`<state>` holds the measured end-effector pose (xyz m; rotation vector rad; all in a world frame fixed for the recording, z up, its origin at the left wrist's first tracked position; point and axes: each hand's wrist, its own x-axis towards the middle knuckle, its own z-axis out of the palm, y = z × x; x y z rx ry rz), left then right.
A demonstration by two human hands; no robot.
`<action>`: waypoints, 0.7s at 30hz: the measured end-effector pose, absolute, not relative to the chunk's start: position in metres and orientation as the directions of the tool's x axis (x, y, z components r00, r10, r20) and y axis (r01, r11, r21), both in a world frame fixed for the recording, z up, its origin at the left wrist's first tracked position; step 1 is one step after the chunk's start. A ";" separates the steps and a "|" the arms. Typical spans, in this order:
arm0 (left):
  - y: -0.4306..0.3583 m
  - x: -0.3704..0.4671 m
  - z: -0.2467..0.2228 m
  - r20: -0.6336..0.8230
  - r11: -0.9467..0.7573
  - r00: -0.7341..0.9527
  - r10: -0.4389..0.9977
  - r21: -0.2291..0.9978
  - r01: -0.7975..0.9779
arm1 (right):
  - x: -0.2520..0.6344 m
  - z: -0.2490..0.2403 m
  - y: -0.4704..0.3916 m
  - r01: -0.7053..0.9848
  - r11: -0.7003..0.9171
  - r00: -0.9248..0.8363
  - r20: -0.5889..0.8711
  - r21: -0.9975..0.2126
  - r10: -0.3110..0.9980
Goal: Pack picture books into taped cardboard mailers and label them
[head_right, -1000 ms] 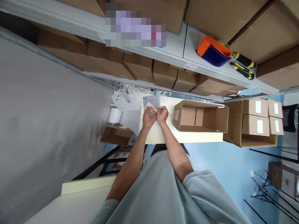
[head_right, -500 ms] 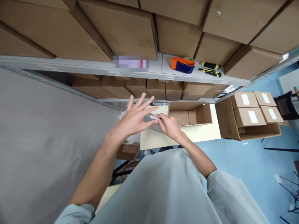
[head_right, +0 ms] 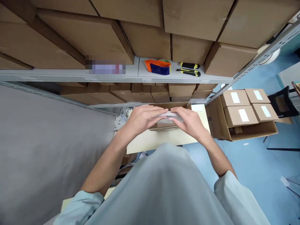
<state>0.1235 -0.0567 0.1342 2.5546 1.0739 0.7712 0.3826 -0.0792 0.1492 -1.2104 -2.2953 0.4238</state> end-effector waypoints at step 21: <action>-0.001 0.179 -0.046 -0.577 -0.178 0.261 0.774 0.198 0.964 | 0.338 -0.021 0.023 0.647 0.754 -0.667 -0.567 -0.119 0.483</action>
